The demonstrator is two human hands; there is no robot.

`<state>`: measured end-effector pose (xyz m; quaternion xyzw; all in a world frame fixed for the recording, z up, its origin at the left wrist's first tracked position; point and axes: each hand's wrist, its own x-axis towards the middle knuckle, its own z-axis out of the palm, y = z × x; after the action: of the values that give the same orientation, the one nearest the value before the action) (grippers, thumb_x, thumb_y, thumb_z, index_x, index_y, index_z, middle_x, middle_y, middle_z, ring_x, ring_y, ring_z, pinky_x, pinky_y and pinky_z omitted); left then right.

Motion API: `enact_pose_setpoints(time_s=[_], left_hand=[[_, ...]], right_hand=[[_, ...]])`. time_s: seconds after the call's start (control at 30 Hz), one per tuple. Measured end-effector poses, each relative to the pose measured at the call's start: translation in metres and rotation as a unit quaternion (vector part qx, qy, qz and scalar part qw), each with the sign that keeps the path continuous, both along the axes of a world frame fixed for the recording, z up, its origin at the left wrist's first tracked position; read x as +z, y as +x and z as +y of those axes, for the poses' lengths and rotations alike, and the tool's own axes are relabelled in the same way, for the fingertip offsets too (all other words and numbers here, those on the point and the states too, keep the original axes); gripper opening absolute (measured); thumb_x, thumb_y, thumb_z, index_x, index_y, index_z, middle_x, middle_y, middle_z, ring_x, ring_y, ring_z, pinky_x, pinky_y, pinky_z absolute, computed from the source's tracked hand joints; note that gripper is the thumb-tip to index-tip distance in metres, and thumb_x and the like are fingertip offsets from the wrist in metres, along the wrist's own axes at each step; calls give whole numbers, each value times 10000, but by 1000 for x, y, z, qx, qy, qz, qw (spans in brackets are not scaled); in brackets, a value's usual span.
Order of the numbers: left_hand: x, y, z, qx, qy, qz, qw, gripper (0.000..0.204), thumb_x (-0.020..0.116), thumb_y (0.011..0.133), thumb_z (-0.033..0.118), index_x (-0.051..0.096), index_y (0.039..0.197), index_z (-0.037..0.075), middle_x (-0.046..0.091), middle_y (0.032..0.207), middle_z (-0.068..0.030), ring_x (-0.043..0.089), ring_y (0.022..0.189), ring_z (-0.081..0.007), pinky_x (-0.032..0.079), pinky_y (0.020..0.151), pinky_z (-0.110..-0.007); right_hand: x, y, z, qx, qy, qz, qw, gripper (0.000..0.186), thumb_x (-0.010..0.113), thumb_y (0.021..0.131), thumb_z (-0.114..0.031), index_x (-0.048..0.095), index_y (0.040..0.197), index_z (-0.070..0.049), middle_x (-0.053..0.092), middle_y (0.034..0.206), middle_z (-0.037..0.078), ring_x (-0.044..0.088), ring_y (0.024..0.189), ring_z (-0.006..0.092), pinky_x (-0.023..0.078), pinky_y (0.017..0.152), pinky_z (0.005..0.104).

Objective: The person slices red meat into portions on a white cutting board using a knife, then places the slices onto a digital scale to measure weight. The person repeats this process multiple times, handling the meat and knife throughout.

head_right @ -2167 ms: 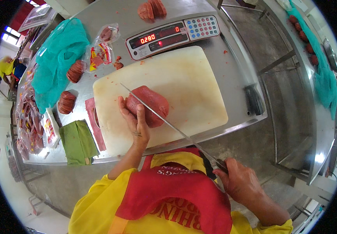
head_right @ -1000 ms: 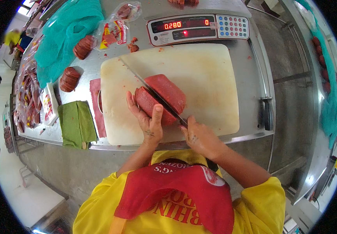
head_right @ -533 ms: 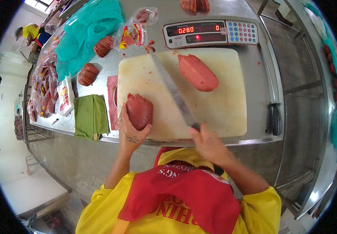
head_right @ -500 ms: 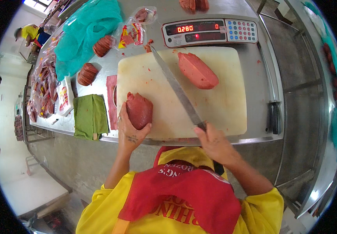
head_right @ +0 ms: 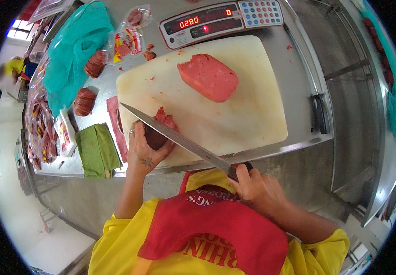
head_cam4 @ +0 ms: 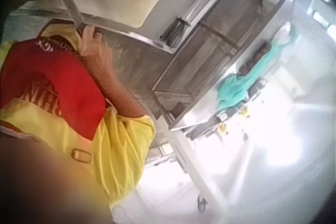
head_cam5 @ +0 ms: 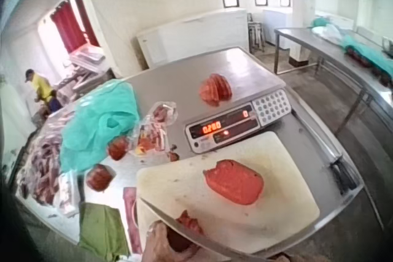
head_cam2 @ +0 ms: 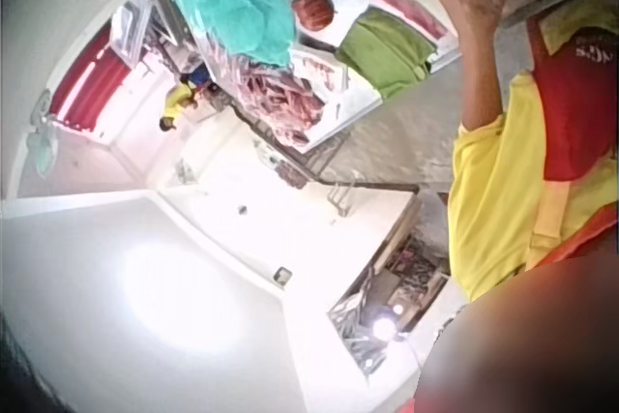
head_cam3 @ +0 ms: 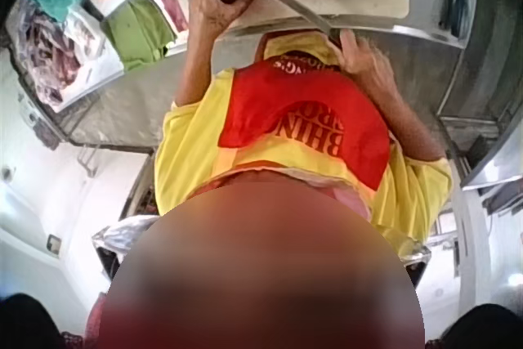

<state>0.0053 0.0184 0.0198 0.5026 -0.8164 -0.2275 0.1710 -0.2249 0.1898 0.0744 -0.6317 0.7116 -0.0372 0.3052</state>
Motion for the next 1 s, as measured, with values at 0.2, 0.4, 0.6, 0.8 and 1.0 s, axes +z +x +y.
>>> enact_pose_setpoints(time_s=[0.2, 0.4, 0.6, 0.8, 1.0], left_hand=[[-5, 3, -6, -32, -26, 0, 999, 695, 808, 640, 275, 432, 1149, -14, 514, 1095, -213, 495, 1012, -393, 415, 871, -467], [-7, 2, -8, -45, -43, 15, 998, 663, 811, 615, 219, 436, 1121, 13, 500, 1075, -196, 498, 1001, -358, 421, 875, -435], [-10, 6, -9, -48, -40, 30, 998, 649, 811, 619, 209, 437, 1112, 13, 500, 1077, -193, 496, 1005, -363, 420, 880, -436], [9, 9, -25, -34, 53, 39, 997, 695, 832, 631, 316, 449, 1115, -5, 528, 1062, -192, 552, 952, -337, 451, 851, -416], [15, -31, -76, -197, 144, -57, 968, 664, 813, 637, 321, 488, 1116, -3, 546, 1078, -231, 581, 966, -371, 491, 813, -436]], right_hand=[[-5, 14, 0, -5, 22, -17, 1000, 351, 546, 909, -364, 443, 919, -28, 593, 658, 211, 607, 569, 417, 492, 485, 491], [-28, 24, -37, -44, 92, -84, 991, 337, 508, 935, -318, 436, 903, 10, 609, 681, 248, 616, 632, 439, 488, 550, 532], [-33, 17, -25, -44, 86, -68, 993, 362, 492, 943, -338, 436, 905, 18, 601, 682, 270, 599, 661, 466, 480, 574, 539], [-29, 17, -61, -60, 54, -121, 989, 378, 502, 935, -373, 439, 907, -1, 591, 689, 273, 576, 688, 487, 457, 593, 541], [28, 1, -57, -167, -36, -149, 974, 323, 543, 921, -333, 474, 920, -17, 598, 735, 272, 566, 763, 499, 443, 607, 528]])
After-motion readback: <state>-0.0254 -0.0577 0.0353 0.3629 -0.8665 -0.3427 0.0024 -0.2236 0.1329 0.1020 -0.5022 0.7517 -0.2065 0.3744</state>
